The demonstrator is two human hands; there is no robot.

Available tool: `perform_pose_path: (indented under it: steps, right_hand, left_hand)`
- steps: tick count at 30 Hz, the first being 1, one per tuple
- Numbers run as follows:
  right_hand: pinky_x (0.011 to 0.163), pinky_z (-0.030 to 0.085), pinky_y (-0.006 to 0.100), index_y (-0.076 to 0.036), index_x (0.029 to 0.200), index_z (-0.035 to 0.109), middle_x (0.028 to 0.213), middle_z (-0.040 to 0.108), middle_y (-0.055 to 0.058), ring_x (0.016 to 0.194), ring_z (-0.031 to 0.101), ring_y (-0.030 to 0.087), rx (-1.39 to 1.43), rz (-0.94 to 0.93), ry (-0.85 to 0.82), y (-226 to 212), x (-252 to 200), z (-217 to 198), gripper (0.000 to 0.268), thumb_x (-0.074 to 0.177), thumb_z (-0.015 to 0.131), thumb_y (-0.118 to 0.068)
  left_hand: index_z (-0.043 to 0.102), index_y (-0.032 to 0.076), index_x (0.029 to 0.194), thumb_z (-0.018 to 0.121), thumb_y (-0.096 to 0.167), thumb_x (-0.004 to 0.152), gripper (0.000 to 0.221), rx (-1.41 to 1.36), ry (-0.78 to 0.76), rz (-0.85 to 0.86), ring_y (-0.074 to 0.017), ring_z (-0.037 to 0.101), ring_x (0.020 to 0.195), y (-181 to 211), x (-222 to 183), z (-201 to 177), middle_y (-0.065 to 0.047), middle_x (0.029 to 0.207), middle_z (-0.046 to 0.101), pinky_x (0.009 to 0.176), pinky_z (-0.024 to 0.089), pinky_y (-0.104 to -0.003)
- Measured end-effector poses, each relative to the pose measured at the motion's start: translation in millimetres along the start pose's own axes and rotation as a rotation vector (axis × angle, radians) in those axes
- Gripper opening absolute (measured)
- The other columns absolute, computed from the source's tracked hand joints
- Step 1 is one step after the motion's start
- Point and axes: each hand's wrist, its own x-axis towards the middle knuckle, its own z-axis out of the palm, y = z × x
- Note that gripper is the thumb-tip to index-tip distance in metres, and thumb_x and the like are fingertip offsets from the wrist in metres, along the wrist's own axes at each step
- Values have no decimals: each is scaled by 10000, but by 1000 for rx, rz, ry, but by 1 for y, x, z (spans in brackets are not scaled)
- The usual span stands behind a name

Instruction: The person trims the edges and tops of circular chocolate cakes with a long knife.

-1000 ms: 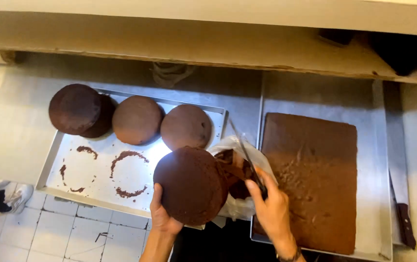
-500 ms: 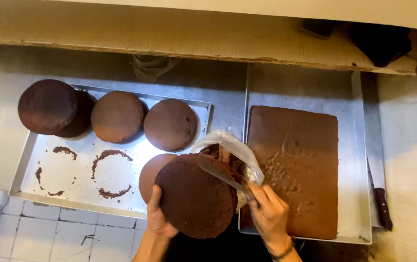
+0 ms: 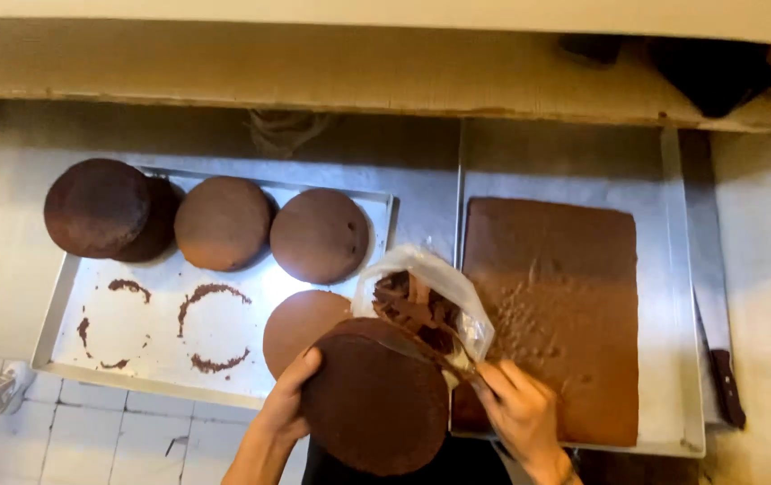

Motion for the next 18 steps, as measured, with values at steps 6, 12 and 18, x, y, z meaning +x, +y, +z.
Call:
perform_pose_path:
  steps: [6, 12, 18]
  right_hand:
    - [636, 574, 352, -92, 1104, 745, 879, 668, 80, 732, 700, 266, 52, -64, -68, -12, 22, -9, 356, 754, 724, -30]
    - [603, 569, 380, -96, 1069, 738, 873, 685, 85, 704, 694, 284, 53, -74, -124, -35, 40, -15, 277, 803, 723, -170]
    - [478, 464, 352, -44, 963, 682, 713, 612, 73, 572, 599, 239, 369, 298, -476, -12, 48, 16, 351, 1042, 589, -373]
  left_hand:
    - [504, 14, 1450, 749, 455, 817, 809, 265, -83, -13, -261, 598, 1283, 14, -1, 45, -134, 1408, 621, 1116, 455, -409]
    - [536, -30, 1430, 749, 460, 849, 789, 423, -127, -119, -251, 601, 1273, 25, 2, 55, -157, 1395, 632, 1103, 467, -383]
    - [522, -21, 1456, 729, 427, 863, 772, 538, -162, -231, -239, 612, 1254, 31, 15, 70, -178, 1402, 619, 1065, 493, -359]
